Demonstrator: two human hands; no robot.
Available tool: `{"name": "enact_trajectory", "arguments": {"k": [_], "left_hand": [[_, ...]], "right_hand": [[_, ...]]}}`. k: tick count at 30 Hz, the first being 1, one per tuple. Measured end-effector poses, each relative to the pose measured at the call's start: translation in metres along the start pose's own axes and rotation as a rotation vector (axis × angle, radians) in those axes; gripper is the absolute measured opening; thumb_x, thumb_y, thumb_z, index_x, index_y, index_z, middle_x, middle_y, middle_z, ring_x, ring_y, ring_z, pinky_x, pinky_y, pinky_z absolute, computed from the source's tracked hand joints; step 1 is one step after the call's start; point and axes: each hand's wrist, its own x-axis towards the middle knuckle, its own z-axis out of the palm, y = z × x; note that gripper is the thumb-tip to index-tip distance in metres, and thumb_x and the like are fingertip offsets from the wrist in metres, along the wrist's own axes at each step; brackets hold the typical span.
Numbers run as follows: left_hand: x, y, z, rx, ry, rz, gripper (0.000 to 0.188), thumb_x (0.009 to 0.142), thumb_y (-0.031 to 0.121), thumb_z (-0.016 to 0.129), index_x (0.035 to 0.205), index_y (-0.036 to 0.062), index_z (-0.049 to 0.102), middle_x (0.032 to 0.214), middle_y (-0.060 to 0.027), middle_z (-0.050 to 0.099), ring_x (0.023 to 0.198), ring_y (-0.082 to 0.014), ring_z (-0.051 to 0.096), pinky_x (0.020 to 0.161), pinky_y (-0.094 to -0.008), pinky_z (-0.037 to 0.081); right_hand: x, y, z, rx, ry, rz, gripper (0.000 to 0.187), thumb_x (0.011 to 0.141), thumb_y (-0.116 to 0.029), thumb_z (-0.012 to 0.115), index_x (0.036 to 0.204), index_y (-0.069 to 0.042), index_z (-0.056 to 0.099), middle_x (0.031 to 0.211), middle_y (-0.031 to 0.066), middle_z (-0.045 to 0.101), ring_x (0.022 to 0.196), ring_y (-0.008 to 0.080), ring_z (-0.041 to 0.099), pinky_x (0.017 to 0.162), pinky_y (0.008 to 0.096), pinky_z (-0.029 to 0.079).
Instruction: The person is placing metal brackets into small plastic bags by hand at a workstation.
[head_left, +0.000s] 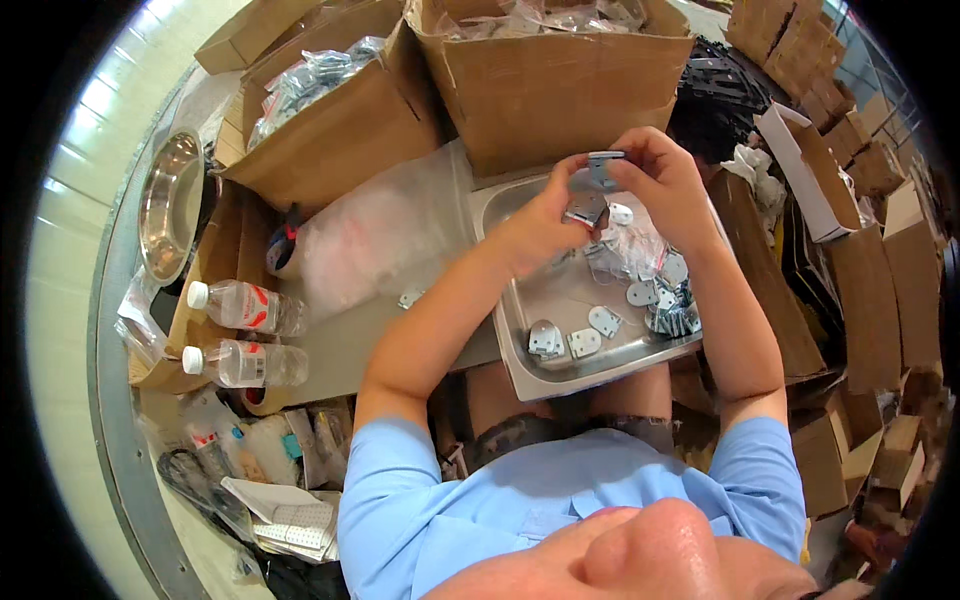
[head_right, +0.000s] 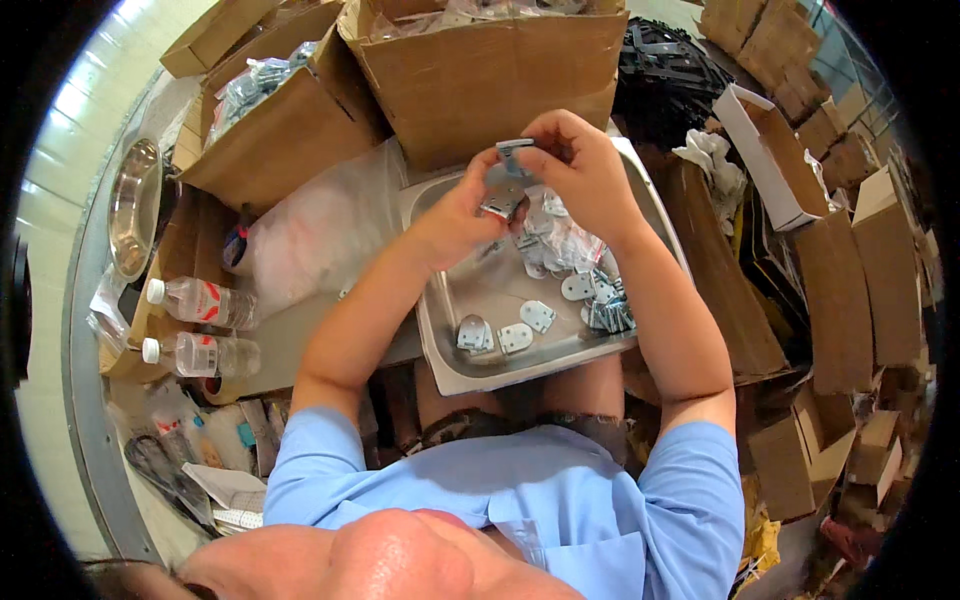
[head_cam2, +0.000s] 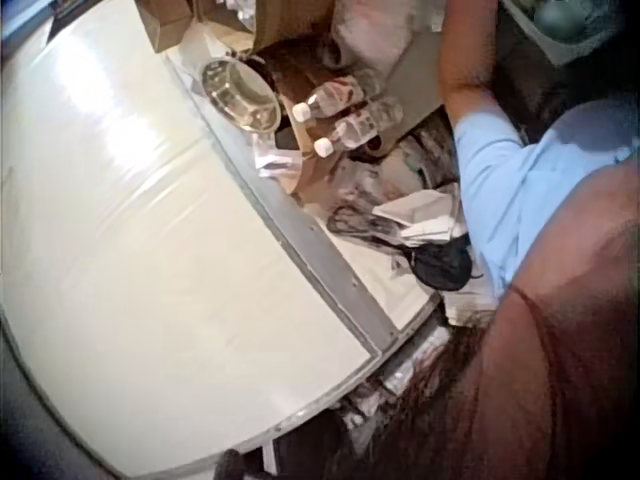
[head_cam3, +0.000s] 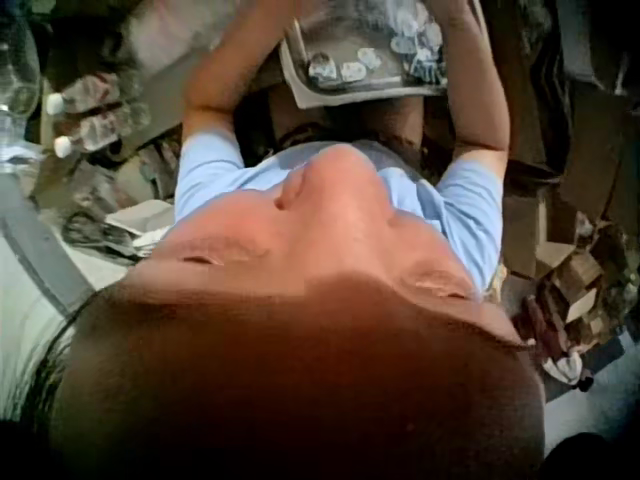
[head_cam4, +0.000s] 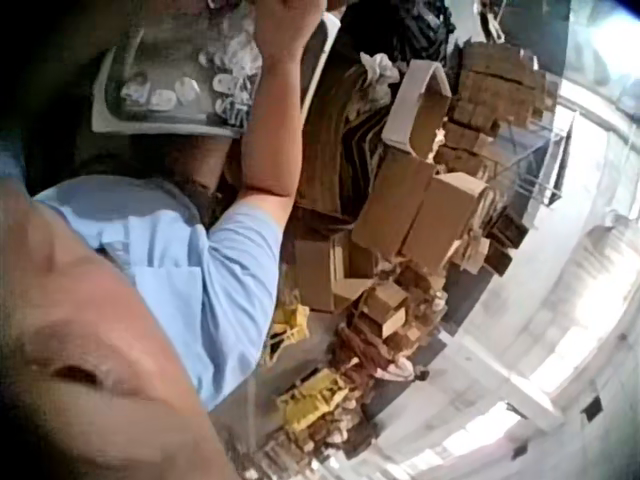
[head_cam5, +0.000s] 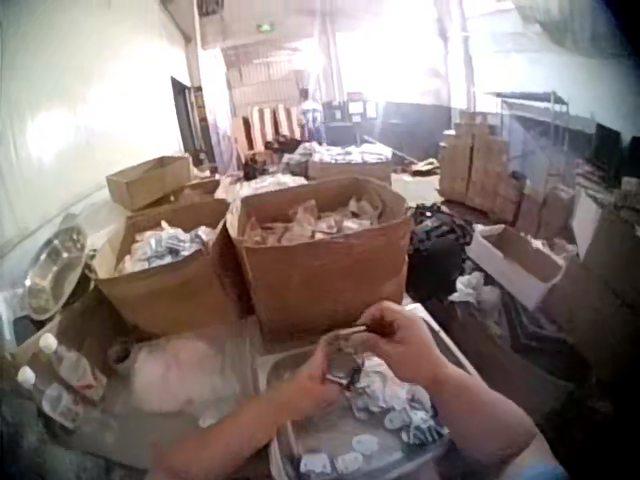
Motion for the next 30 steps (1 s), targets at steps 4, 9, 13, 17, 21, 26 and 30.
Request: {"name": "enact_trajectory", "arguments": {"k": [4,9,13,17,21,26,30], "left_hand": [[0.0,-0.005,-0.002,-0.077,-0.017,0.016,0.079,0.071,-0.007,0.055,0.139,0.0131,0.021,0.111,-0.0073,0.048,0.093,-0.0159,0.052,0.084,-0.0311,0.044],[0.0,-0.004,-0.003,-0.023,0.026,0.007,0.082,0.071,-0.007,0.056,0.141,0.013,0.018,0.121,-0.0088,0.045,0.097,-0.0163,0.053,0.081,-0.0303,0.046],[-0.003,0.006,0.006,0.16,0.067,-0.092,0.083,0.071,-0.008,0.056,0.141,0.0123,0.017,0.12,-0.0086,0.045,0.098,-0.0164,0.054,0.08,-0.0294,0.047],[-0.001,-0.004,-0.003,0.063,0.0,-0.007,0.085,0.071,-0.008,0.056,0.142,0.0126,0.014,0.119,-0.0096,0.047,0.099,-0.0161,0.052,0.081,-0.0291,0.046],[-0.003,-0.004,-0.007,-0.175,-0.171,-0.052,0.09,0.07,-0.009,0.056,0.144,0.0149,0.011,0.121,-0.0097,0.046,0.098,-0.0184,0.053,0.082,-0.0309,0.046],[-0.004,0.005,-0.004,-0.257,-0.2,-0.041,0.093,0.065,-0.01,0.052,0.144,0.0176,0.012,0.117,-0.0076,0.046,0.094,-0.0178,0.051,0.083,-0.0314,0.043],[-0.002,0.003,-0.008,-0.271,-0.16,-0.005,0.095,0.062,-0.009,0.052,0.144,0.0181,0.012,0.114,-0.0069,0.048,0.097,-0.0166,0.049,0.086,-0.0299,0.041]], "right_hand": [[-0.005,0.001,0.005,-0.021,-0.095,0.147,0.022,0.08,-0.004,0.065,0.098,0.002,0.056,0.086,0.0051,0.06,0.075,0.009,0.054,0.068,0.0245,0.046],[-0.008,0.001,0.006,-0.196,-0.221,0.189,0.028,0.077,-0.007,0.069,0.1,0.002,0.056,0.087,0.0063,0.06,0.076,0.0111,0.055,0.07,0.0262,0.046],[-0.009,0.0,0.004,-0.166,-0.241,0.159,0.027,0.076,-0.004,0.066,0.101,0.002,0.057,0.088,0.0068,0.06,0.078,0.012,0.056,0.072,0.0265,0.047],[-0.009,-0.018,0.01,-0.109,-0.286,0.148,0.023,0.078,0.001,0.061,0.101,0.002,0.059,0.09,0.007,0.06,0.083,0.0122,0.057,0.076,0.0265,0.048],[-0.009,-0.017,0.012,-0.044,-0.337,0.071,0.024,0.076,0.005,0.061,0.1,0.001,0.059,0.098,0.0045,0.06,0.092,0.0106,0.055,0.079,0.0261,0.047],[-0.004,-0.007,0.004,-0.46,-0.426,-0.268,0.015,0.073,-0.007,0.067,0.088,-0.004,0.063,0.101,0.0101,0.058,0.096,0.0252,0.055,0.089,0.0374,0.04],[-0.011,-0.015,0.003,-0.54,-0.453,-0.404,0.013,0.072,-0.012,0.069,0.082,-0.006,0.063,0.109,0.0123,0.054,0.104,0.0315,0.049,0.093,0.0394,0.035]]}}
